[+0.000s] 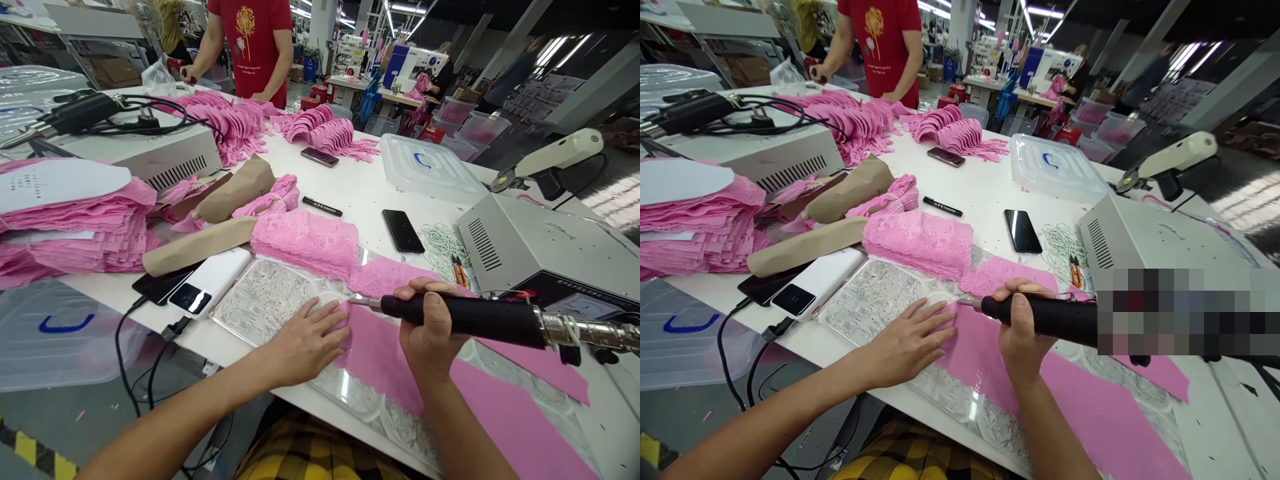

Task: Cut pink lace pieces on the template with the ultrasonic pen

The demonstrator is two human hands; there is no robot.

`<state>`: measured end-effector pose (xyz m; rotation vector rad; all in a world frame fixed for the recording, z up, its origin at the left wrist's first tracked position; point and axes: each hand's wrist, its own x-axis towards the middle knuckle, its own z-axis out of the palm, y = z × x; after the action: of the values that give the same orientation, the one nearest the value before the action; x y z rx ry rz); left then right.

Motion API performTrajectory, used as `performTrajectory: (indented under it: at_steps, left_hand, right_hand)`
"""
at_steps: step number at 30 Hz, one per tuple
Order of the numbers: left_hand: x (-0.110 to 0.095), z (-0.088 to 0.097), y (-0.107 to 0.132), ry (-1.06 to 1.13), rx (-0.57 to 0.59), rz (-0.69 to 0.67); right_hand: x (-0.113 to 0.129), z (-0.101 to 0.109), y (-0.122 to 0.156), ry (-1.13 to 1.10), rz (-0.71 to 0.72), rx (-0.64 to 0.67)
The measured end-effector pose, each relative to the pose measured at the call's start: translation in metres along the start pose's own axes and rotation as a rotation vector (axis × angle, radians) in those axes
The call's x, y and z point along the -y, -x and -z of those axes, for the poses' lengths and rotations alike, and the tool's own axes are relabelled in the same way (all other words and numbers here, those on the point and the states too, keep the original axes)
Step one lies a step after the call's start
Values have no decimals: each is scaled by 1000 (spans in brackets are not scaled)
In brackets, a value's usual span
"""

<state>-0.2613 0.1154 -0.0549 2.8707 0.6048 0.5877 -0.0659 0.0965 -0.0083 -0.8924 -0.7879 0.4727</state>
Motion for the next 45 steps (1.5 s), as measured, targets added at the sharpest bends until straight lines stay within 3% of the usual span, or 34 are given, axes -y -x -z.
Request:
performTrajectory:
  at_steps: [8,13,17,22,27,45]
  left_hand:
    - [3,0,2,-5,13,4]
    - [5,-1,2,-15,-15,-9]
    - [4,0,2,8,-4,-3]
    - [2,2,2,-1,38,5]
    - [1,3,2,-5,49,15]
    - [-1,2,0,-36,-13,-8]
  right_hand:
    - [2,0,-3,-8,29,-13]
    - [27,18,-19,30,137,-137]
    - [37,29,-22,31,107,-229]
    - [23,16,-9,19,6,-127]
    - [12,1,-3,4,-1,10]
    - [1,-2,0,15,24,25]
